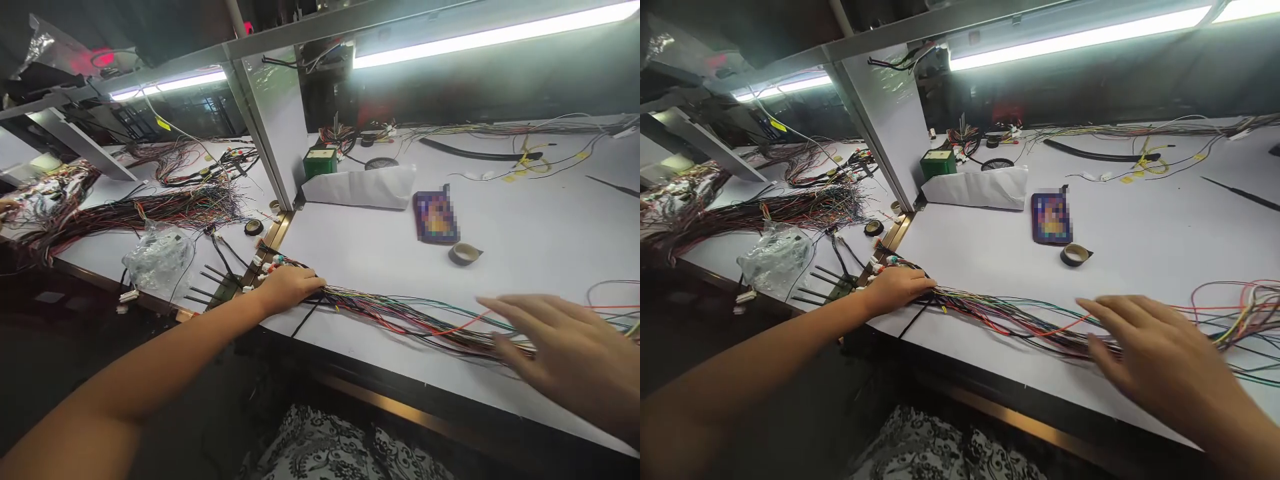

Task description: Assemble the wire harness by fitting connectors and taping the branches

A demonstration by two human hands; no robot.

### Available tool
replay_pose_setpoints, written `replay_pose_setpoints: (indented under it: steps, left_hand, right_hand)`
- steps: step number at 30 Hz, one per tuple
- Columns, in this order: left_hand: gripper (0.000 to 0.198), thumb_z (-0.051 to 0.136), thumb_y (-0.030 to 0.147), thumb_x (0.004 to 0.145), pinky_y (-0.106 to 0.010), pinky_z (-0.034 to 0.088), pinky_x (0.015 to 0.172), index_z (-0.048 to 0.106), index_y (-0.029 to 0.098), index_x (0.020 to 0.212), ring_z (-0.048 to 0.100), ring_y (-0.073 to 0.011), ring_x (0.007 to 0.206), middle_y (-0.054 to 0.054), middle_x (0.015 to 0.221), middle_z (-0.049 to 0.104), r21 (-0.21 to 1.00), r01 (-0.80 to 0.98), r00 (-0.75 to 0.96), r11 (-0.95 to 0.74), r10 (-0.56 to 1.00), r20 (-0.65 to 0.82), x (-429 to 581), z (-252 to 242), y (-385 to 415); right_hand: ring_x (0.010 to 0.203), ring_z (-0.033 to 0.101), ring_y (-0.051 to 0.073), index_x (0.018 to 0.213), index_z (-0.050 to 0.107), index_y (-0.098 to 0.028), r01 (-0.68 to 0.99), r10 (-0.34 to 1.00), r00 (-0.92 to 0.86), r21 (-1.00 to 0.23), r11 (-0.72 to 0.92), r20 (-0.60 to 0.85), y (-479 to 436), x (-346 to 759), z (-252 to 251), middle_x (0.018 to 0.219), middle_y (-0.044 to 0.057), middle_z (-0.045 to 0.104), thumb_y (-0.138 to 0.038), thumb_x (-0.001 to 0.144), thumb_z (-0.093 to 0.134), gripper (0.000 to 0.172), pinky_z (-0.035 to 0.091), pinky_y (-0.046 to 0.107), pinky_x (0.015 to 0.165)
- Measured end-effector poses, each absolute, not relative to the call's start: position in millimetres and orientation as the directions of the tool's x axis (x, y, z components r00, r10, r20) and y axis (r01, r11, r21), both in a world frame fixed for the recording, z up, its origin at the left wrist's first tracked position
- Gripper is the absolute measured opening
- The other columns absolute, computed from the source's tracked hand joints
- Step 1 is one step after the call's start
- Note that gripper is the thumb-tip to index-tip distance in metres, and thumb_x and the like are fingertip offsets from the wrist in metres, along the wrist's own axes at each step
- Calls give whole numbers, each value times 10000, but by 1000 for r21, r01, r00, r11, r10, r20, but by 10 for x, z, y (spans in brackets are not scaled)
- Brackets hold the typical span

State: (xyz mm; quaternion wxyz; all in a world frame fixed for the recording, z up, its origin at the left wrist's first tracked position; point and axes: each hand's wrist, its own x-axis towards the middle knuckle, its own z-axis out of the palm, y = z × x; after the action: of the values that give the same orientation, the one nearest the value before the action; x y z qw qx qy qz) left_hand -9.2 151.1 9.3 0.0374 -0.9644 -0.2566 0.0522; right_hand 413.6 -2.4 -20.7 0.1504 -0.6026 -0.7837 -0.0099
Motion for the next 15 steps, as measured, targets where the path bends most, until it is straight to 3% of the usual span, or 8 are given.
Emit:
replay_pose_setpoints:
  steps: [2, 6, 11, 15]
  left_hand:
    - [325, 333, 347, 964, -242, 363, 552, 622, 235, 1060, 578, -137, 700, -32, 842, 589, -98, 523, 848, -847, 529, -39, -2, 112, 1499]
    - [337, 338, 375, 960, -246, 416, 605, 625, 239, 1072, 579, -119, 706, -50, 1056, 578, -4, 536, 844, -844, 536, 8, 239, 213, 1440]
    - [277, 389, 277, 951, -257, 442, 858, 619, 203, 1086, 573, -154, 998, -51, 1122, 605, 281, 446, 886, -850, 464, -5, 375, 359, 1429]
    - [263, 429, 259, 933, -256, 449, 850, 656, 196, 1050, 606, -149, 955, -52, 1055, 659, 443, 453, 890, -774, 420, -177, 397, 445, 1505]
  right_hand:
    - [1053, 536, 295, 1285, 488, -236, 919, 912, -301, -171, 355, 278, 80, 3651, 32, 1166, 137, 605, -424, 795, 571, 531, 382, 461, 943]
    - [1143, 488, 285, 1312, 420, -165, 837, 897, -358, -338, 431, 257, 431, 2519, 253, 1244, 136, 559, -550, 806, 553, 650, 372, 434, 994]
    - [825, 635, 262, 1340, 359, -182, 832, 936, -352, -468, 299, -26, 795, 2128, 18, 956, 96, 691, -400, 833, 578, 595, 443, 351, 685]
    - [794, 635, 219, 1381, 283, -225, 729, 866, -500, -537, 425, 6, 804, 2354, -175, 958, 59, 690, -339, 874, 540, 580, 408, 291, 635]
